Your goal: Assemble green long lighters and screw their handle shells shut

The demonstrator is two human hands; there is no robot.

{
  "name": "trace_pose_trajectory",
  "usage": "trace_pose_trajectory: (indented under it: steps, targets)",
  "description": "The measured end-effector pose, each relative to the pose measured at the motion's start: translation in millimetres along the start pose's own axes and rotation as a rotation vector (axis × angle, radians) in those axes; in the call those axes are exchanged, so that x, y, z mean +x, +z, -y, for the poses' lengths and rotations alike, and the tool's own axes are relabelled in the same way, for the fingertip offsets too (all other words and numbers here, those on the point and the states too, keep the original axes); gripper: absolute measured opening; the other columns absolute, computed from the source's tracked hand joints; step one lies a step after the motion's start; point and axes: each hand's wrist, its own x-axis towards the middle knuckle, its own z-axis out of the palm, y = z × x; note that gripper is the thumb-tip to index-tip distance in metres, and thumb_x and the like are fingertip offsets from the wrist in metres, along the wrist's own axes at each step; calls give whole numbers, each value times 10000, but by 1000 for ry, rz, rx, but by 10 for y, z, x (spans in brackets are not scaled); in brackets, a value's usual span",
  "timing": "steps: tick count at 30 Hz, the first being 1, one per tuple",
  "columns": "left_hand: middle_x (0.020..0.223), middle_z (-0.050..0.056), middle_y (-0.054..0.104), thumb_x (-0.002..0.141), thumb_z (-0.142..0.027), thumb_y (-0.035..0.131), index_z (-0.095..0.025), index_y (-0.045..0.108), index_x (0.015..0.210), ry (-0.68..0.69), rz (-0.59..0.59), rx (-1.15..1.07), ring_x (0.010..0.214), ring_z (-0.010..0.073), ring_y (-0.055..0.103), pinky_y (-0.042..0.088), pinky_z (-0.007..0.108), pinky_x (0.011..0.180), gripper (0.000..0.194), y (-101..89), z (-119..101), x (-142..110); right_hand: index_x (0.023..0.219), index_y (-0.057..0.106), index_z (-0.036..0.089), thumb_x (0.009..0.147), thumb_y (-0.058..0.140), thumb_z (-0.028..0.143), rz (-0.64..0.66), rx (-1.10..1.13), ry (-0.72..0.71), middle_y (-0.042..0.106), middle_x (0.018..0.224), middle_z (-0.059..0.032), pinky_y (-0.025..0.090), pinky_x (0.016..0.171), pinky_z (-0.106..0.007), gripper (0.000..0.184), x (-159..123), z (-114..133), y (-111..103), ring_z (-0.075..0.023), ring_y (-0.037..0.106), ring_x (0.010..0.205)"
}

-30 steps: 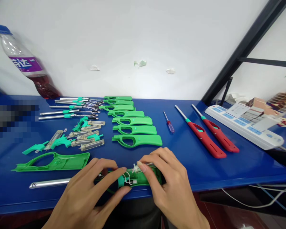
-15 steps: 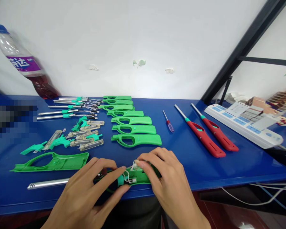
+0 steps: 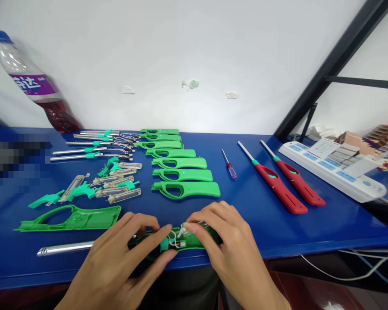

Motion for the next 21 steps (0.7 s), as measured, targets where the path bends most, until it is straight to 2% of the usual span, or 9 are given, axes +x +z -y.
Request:
trace_pose_trajectory:
  steps: [10, 17, 21]
  targets:
    - [902, 81, 662, 1056, -203, 624, -129, 727, 1180, 30, -18, 3, 790, 226, 597, 534, 402, 727, 177, 26, -6, 27, 1069, 739, 290, 1076, 646, 240, 26, -16, -86, 757, 982, 7, 539, 793, -320, 106, -29, -10, -10, -194, 682, 899]
    - [899, 72, 667, 1099, -220, 553, -137, 729, 1197, 35, 23, 86, 784, 219, 593, 480, 398, 750, 218, 35, -30, 2, 1026, 764, 274, 1081, 630, 272, 5, -37, -63, 733, 993, -35, 545, 769, -360, 145, -61, 19, 0, -217, 687, 899]
    - [903, 75, 681, 1099, -224, 548, -143, 745, 1198, 56, 35, 105, 757, 213, 595, 443, 386, 710, 236, 19, -38, -3, 1075, 780, 283, 1072, 648, 243, -3, -44, -70, 724, 1001, -28, 548, 772, -362, 138, -71, 25, 3, -205, 677, 895]
